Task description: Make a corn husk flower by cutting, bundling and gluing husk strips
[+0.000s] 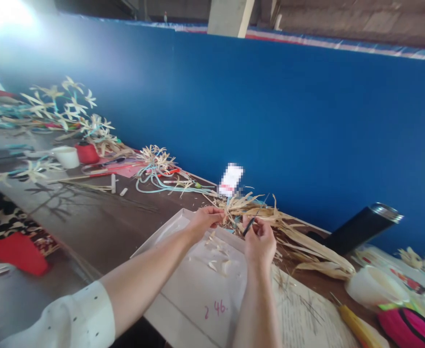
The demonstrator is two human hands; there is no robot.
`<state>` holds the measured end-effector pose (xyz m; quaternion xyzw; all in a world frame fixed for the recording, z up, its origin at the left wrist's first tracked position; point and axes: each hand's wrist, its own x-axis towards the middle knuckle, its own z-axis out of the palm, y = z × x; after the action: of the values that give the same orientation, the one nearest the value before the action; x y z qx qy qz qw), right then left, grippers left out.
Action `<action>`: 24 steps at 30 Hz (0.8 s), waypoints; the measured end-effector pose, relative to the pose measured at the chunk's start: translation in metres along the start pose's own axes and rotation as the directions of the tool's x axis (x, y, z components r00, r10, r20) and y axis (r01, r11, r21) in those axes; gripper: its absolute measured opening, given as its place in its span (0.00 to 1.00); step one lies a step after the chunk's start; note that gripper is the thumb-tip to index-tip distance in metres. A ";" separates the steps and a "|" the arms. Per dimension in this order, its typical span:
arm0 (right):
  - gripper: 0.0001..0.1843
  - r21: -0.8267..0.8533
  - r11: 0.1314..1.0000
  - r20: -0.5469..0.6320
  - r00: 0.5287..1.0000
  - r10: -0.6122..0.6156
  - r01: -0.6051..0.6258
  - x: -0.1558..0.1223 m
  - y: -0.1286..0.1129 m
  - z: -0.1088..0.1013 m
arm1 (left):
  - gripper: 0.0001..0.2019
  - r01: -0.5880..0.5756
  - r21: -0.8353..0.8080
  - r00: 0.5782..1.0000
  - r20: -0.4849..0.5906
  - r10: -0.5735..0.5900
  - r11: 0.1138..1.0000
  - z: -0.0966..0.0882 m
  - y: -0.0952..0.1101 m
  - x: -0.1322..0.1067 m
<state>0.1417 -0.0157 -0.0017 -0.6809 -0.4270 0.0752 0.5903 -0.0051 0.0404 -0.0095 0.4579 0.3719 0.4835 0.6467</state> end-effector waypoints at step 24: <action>0.20 -0.200 0.978 0.477 0.878 0.044 0.060 -0.006 0.005 0.006 | 0.13 -0.150 -0.170 0.976 -0.181 0.119 0.974 -0.008 0.007 0.008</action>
<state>0.1368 -0.0146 -0.0106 -0.6976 -0.5679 0.1933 0.3918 -0.0127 0.0511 -0.0056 0.3780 0.3477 0.5956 0.6177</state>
